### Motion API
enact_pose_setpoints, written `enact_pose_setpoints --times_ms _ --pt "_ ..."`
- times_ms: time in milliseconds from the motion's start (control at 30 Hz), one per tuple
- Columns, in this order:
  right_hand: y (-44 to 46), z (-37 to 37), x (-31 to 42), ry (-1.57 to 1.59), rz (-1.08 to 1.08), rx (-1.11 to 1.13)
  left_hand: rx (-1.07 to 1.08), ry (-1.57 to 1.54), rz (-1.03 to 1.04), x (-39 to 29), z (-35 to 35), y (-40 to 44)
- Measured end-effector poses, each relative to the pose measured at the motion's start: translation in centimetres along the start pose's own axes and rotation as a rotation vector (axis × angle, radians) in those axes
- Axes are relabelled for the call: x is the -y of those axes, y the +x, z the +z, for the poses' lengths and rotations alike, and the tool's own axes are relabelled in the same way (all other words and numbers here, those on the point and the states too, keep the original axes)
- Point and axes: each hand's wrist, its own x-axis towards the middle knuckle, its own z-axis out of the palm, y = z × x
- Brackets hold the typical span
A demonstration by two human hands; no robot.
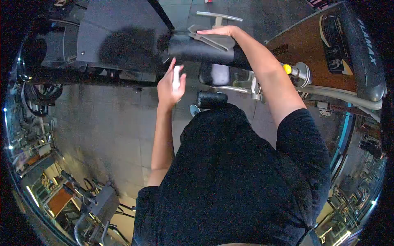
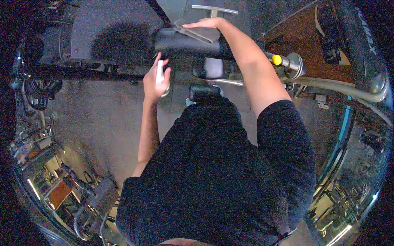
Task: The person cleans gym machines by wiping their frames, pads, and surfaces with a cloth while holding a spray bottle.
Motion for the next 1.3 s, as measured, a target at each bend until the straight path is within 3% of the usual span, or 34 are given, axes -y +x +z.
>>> enact_pose_setpoints --times_ms 67,133,167,267,367,400,433,467,500,533,567,600,633,733,933,1100,1167,1200,1233,1300 --pt "-0.2 -1.3 0.2 -0.160 0.018 -0.062 -0.031 0.135 0.153 -0.5 1.1 2.7" --pt "-1.6 -2.5 0.0 -0.318 0.044 -0.129 0.034 0.084 0.045 -0.3 2.3 4.5" --pt "-3.7 -2.7 0.3 -0.233 -0.012 -0.169 0.101 0.034 -0.070 -0.1 2.7 5.0" --pt "-11.0 -3.3 -0.6 -0.056 -0.110 -0.374 0.100 0.066 -0.032 1.4 3.7 5.6" --pt "-17.0 -2.7 -7.0 0.620 -0.441 -0.869 0.109 0.072 -0.019 2.0 4.2 6.3" --pt "-21.1 -1.7 -6.8 1.036 -0.368 -0.798 0.114 0.075 -0.020 2.0 4.3 6.8" --pt "-23.4 -1.0 -7.5 1.130 -0.543 -0.981 0.112 0.075 -0.018 1.8 4.3 7.3" --pt "-25.4 -0.5 -8.7 1.209 -0.733 -1.029 0.124 0.093 -0.048 1.5 4.4 7.9" --pt "-27.3 0.9 -8.6 1.006 -0.844 -1.298 0.139 0.111 -0.076 1.2 4.6 8.3" --pt "-28.9 2.3 -7.9 0.867 -0.891 -1.469 0.142 0.110 -0.068 1.3 4.9 8.9" --pt "-30.7 1.4 -12.8 0.851 -0.800 -1.557 0.115 0.128 -0.046 1.5 5.4 9.4" --pt "-32.0 -0.2 -20.6 1.149 -0.944 -1.339 0.089 0.145 -0.025 1.5 5.8 9.8" --pt "-33.2 3.6 -13.5 1.317 -0.852 -1.413 0.095 0.142 -0.015 0.9 5.8 10.2" --pt "-35.0 4.9 -17.2 1.136 -0.857 -1.598 0.203 0.174 -0.084 -0.9 5.8 12.0" --pt "-37.3 7.0 -21.2 1.328 -0.983 -1.452 0.378 0.231 -0.175 -0.5 5.9 15.4" --pt "-37.5 7.7 -18.3 1.296 -0.928 -1.556 0.509 0.185 -0.192 -0.3 5.8 18.5" --pt "-37.6 7.7 -19.0 1.389 -0.944 -1.487 0.452 -0.076 -0.254 3.6 7.5 19.6" --pt "-37.6 7.9 -18.5 1.388 -0.938 -1.483 0.423 -0.288 0.344 11.5 10.8 21.4" --pt "-37.5 8.2 -17.6 1.379 -0.911 -1.518 0.419 -0.288 0.338 9.7 10.0 20.8" --pt "-37.6 8.4 -16.8 1.369 -0.893 -1.543 0.431 -0.054 -0.322 1.9 6.6 18.9"
